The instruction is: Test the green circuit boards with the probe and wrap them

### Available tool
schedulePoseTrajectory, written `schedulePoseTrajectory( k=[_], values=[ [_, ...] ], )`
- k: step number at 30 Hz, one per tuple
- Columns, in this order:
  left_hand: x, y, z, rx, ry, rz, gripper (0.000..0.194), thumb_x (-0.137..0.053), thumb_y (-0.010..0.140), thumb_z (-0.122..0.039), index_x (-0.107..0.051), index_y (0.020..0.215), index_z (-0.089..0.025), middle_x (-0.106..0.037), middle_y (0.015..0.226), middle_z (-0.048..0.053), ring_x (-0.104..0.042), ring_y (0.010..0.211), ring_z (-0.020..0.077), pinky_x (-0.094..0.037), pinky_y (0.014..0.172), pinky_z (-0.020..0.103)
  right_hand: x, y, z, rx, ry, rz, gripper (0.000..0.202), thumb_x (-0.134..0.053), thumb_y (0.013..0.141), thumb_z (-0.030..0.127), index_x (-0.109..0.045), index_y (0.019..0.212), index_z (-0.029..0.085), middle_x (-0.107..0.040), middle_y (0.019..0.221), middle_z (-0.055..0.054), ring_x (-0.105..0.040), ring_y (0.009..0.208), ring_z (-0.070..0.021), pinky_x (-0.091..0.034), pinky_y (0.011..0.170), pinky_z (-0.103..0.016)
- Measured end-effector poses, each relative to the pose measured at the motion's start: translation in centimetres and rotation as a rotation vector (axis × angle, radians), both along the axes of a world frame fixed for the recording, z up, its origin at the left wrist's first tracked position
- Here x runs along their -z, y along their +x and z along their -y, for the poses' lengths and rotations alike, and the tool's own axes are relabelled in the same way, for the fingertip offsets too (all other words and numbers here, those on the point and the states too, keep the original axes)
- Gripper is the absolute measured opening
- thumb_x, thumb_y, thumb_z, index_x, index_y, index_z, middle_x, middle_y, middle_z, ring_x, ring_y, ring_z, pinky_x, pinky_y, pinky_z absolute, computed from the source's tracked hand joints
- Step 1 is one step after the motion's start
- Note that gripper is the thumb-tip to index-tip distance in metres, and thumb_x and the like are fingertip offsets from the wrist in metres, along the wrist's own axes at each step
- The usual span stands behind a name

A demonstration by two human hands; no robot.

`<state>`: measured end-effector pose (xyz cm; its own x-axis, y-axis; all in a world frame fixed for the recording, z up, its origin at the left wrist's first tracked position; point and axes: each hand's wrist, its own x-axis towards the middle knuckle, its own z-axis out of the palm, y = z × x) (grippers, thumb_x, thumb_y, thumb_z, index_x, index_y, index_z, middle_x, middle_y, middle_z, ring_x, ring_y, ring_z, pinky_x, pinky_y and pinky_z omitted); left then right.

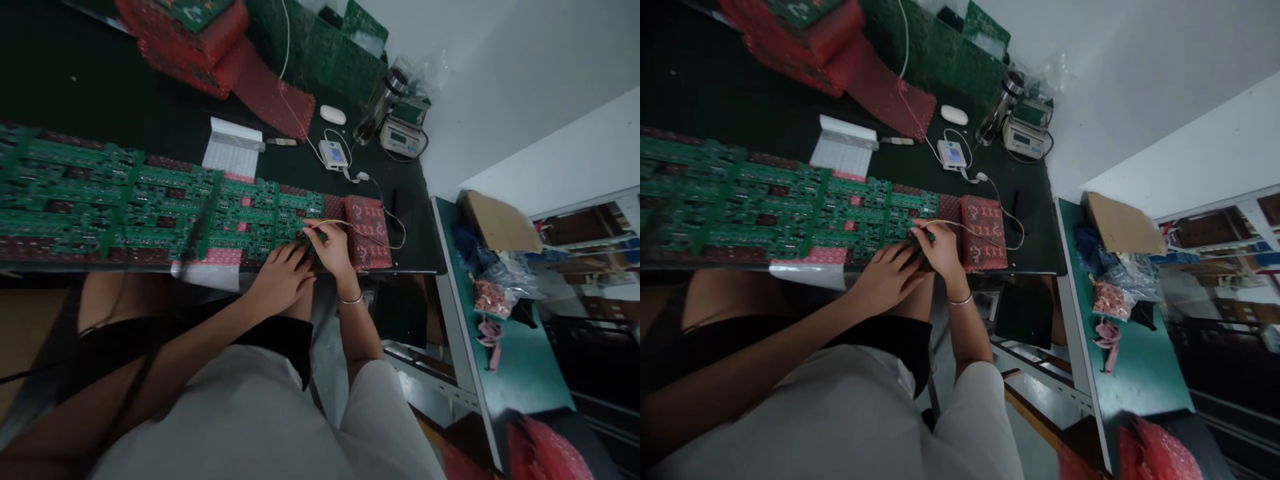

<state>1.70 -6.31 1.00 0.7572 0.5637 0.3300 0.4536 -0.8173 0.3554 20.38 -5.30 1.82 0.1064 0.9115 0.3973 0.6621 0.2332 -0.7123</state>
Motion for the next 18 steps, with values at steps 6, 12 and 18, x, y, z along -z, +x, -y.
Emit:
schedulePoseTrajectory(
  k=[6,12,18],
  values=[
    [-0.4,-4.7,-0.4,-0.083,0.069,0.193,0.034,-0.051,0.108,-0.031,-0.071,0.132,-0.016,-0.069,0.139,0.016,-0.062,0.130,0.0338,-0.051,0.112,0.052,0.9,-0.7,-1.7,-0.083,-0.055,0.118,0.021,-0.057,0.109,0.035,-0.072,0.119,0.025,-0.080,0.113,-0.006,-0.076,0.112,-0.0215,-0.060,0.106,-0.038],
    [-1.5,-10.7,-2.1,-0.255,0.057,0.234,0.022,-0.056,0.104,-0.025,-0.073,0.118,-0.022,-0.073,0.125,0.011,-0.067,0.115,0.0322,-0.053,0.098,0.048,0.3,-1.0,-2.0,-0.151,-0.056,0.226,0.021,-0.051,0.110,0.028,-0.070,0.119,0.023,-0.077,0.115,-0.010,-0.072,0.116,-0.0249,-0.058,0.109,-0.042],
    [-0.9,-13.5,-2.8,-0.323,-0.011,0.270,0.021,-0.057,0.102,-0.028,-0.075,0.113,-0.025,-0.073,0.116,0.008,-0.066,0.109,0.0296,-0.054,0.101,0.047,-0.2,-1.1,-2.2,-0.195,-0.133,0.309,0.021,-0.051,0.110,0.024,-0.070,0.118,0.022,-0.075,0.121,-0.011,-0.069,0.119,-0.0271,-0.054,0.112,-0.046]
  ],
)
